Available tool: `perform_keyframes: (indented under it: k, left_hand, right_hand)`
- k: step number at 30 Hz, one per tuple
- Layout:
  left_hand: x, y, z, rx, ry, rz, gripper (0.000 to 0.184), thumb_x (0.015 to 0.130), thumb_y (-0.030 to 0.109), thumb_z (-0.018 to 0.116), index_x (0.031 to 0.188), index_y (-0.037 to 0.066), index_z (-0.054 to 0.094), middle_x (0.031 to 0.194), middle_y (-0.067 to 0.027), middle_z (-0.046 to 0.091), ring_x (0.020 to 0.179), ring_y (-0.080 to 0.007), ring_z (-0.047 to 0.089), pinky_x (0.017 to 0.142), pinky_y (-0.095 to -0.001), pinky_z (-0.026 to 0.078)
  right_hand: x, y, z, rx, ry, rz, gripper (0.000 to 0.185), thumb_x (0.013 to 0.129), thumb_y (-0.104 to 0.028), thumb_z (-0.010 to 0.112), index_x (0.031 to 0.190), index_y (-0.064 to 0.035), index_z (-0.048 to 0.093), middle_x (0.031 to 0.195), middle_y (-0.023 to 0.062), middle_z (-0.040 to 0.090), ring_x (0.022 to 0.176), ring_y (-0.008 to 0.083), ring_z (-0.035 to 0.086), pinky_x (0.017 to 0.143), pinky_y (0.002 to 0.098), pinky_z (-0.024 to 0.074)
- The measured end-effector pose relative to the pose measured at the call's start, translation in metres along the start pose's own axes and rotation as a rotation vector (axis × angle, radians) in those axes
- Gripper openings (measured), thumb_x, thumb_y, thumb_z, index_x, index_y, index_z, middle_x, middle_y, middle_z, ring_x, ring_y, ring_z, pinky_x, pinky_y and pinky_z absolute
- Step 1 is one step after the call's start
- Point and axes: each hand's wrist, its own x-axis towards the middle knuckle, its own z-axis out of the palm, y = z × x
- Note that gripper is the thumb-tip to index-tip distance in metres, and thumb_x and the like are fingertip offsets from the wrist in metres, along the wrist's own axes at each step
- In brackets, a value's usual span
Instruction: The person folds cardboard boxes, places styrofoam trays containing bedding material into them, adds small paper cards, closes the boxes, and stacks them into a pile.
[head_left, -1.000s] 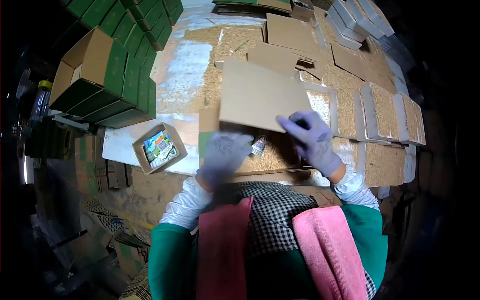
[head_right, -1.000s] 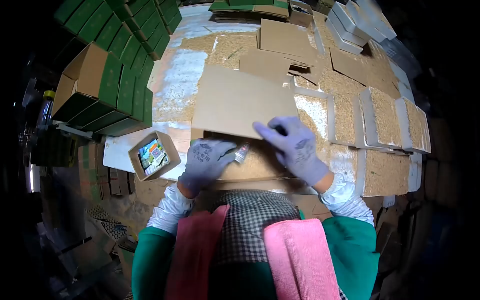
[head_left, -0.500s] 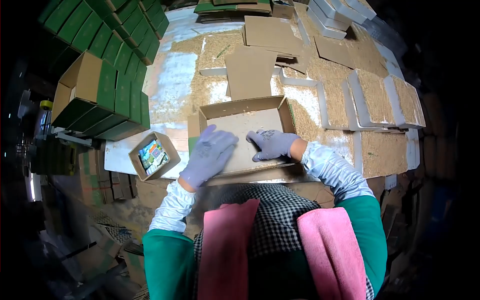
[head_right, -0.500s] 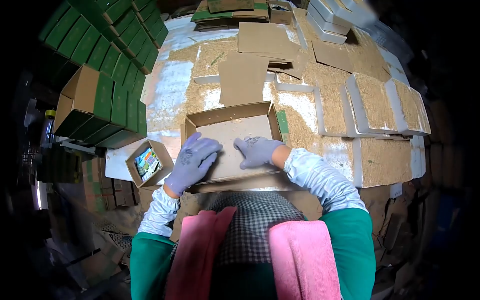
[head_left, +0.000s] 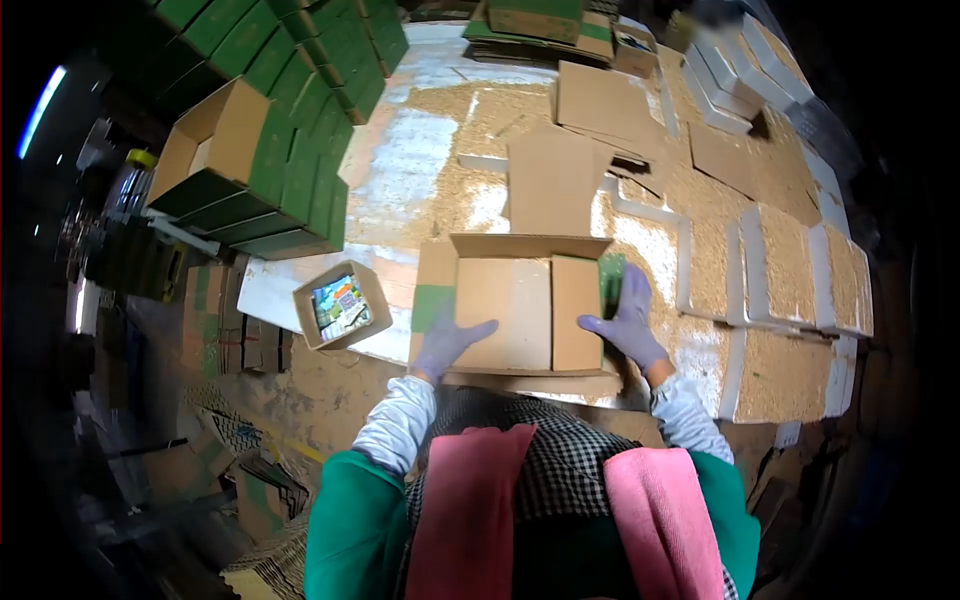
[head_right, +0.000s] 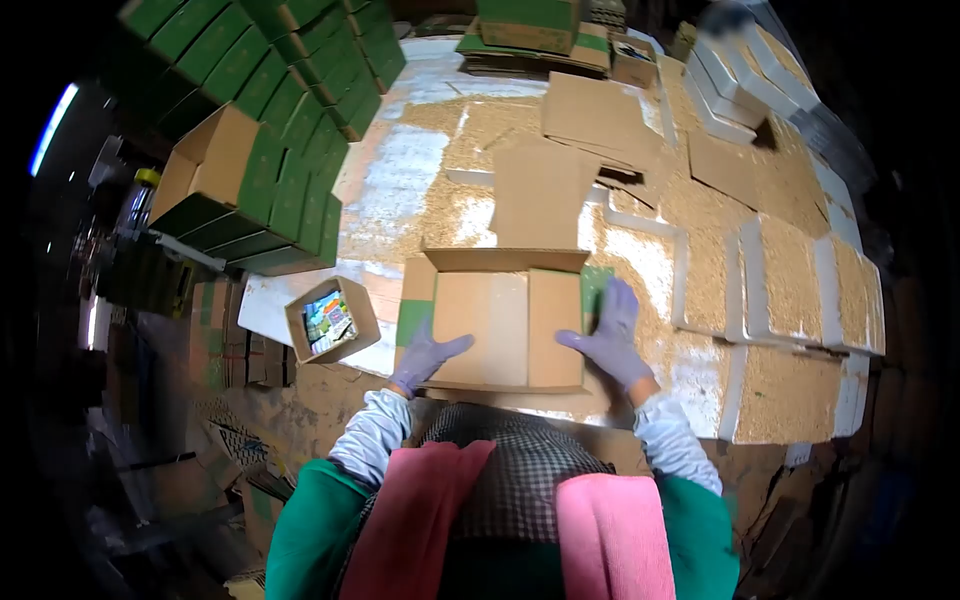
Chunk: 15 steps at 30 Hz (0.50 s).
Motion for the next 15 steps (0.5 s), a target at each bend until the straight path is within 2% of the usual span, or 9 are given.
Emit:
perform_keyframes:
  k: [1, 3, 4, 6, 9, 11, 12, 14, 15]
  left_hand:
    - [0.001, -0.003, -0.001, 0.111, 0.091, -0.005, 0.094, 0.069, 0.036, 0.082, 0.138, -0.006, 0.035, 0.131, -0.0224, 0.051, 0.124, -0.0295, 0.047, 0.105, -0.0360, 0.036]
    - [-0.005, 0.015, -0.020, -0.070, -0.056, -0.029, 0.089, 0.072, 0.035, 0.081, 0.139, -0.003, 0.037, 0.132, -0.0199, 0.050, 0.124, -0.0279, 0.046, 0.106, -0.0353, 0.035]
    - [0.001, 0.005, -0.024, -0.077, -0.011, -0.022, 0.089, 0.072, 0.035, 0.081, 0.139, -0.003, 0.037, 0.132, -0.0199, 0.050, 0.124, -0.0279, 0.046, 0.106, -0.0353, 0.035]
    - [0.020, -0.025, -0.032, -0.345, -0.308, 0.006, 0.083, 0.077, 0.034, 0.077, 0.140, -0.001, 0.037, 0.132, -0.0174, 0.051, 0.124, -0.0250, 0.046, 0.106, -0.0342, 0.035]
    - [0.007, 0.028, -0.101, -0.314, -0.127, 0.337, 0.077, 0.080, 0.030, 0.076, 0.140, -0.001, 0.038, 0.133, -0.0154, 0.050, 0.124, -0.0222, 0.046, 0.105, -0.0325, 0.035]
    - [0.014, 0.056, -0.185, -0.140, 0.125, 0.279, 0.061, 0.085, 0.021, 0.068, 0.139, 0.004, 0.044, 0.132, -0.0132, 0.053, 0.122, -0.0176, 0.048, 0.102, -0.0297, 0.039]
    - [0.026, 0.046, -0.227, -0.371, 0.412, 0.577, 0.062, 0.084, 0.018, 0.069, 0.139, 0.005, 0.043, 0.137, -0.0134, 0.048, 0.125, -0.0193, 0.045, 0.102, -0.0302, 0.039]
    - [0.009, 0.085, -0.320, 0.056, 1.207, 0.623, 0.077, 0.080, 0.023, 0.074, 0.141, -0.002, 0.035, 0.142, -0.0163, 0.039, 0.131, -0.0243, 0.037, 0.108, -0.0323, 0.031]
    - [0.022, 0.070, -0.373, 0.134, 1.378, 0.587, 0.085, 0.078, 0.029, 0.077, 0.142, -0.003, 0.031, 0.143, -0.0205, 0.035, 0.135, -0.0276, 0.031, 0.110, -0.0362, 0.028]
  right_hand:
    - [-0.013, 0.028, 0.040, -0.014, -0.048, 0.181, 0.084, 0.079, -0.042, 0.070, 0.142, -0.0043, 0.029, 0.128, 0.0258, 0.042, 0.128, 0.0413, 0.032, 0.108, 0.0446, 0.0273]
    - [-0.020, -0.014, 0.028, 0.537, -0.264, 0.458, 0.085, 0.084, -0.044, 0.067, 0.145, -0.0024, 0.026, 0.141, 0.0238, 0.035, 0.134, 0.0376, 0.028, 0.111, 0.0419, 0.0249]
    - [-0.019, -0.035, 0.018, 0.692, -0.231, 0.434, 0.085, 0.085, -0.042, 0.066, 0.145, -0.0013, 0.024, 0.142, 0.0218, 0.036, 0.132, 0.0347, 0.034, 0.109, 0.0400, 0.0292]
    - [-0.006, -0.077, -0.005, 0.846, -0.197, 0.393, 0.085, 0.085, -0.040, 0.066, 0.146, -0.0003, 0.023, 0.143, 0.0198, 0.036, 0.130, 0.0318, 0.039, 0.108, 0.0380, 0.0336]
    - [0.028, -0.128, -0.016, 1.210, -0.141, 0.426, 0.073, 0.087, -0.033, 0.064, 0.143, 0.0007, 0.031, 0.139, 0.0164, 0.045, 0.120, 0.0266, 0.052, 0.100, 0.0330, 0.0427]
    - [0.064, -0.143, -0.005, 1.682, -0.089, 0.533, 0.060, 0.088, -0.025, 0.062, 0.138, 0.0004, 0.042, 0.131, 0.0136, 0.053, 0.114, 0.0227, 0.056, 0.097, 0.0321, 0.0460]
    - [0.091, -0.137, 0.009, 1.811, -0.030, 0.500, 0.049, 0.090, -0.015, 0.061, 0.134, 0.0020, 0.047, 0.130, 0.0145, 0.055, 0.118, 0.0248, 0.054, 0.101, 0.0350, 0.0438]
    - [0.135, -0.172, 0.029, 0.603, 0.286, -0.148, 0.051, 0.089, -0.003, 0.061, 0.136, 0.0031, 0.043, 0.139, 0.0188, 0.047, 0.130, 0.0276, 0.044, 0.110, 0.0368, 0.0349]
    - [0.162, -0.216, 0.019, 0.544, 0.375, -0.234, 0.053, 0.088, -0.004, 0.062, 0.137, 0.0025, 0.043, 0.140, 0.0185, 0.045, 0.131, 0.0270, 0.043, 0.110, 0.0364, 0.0343]
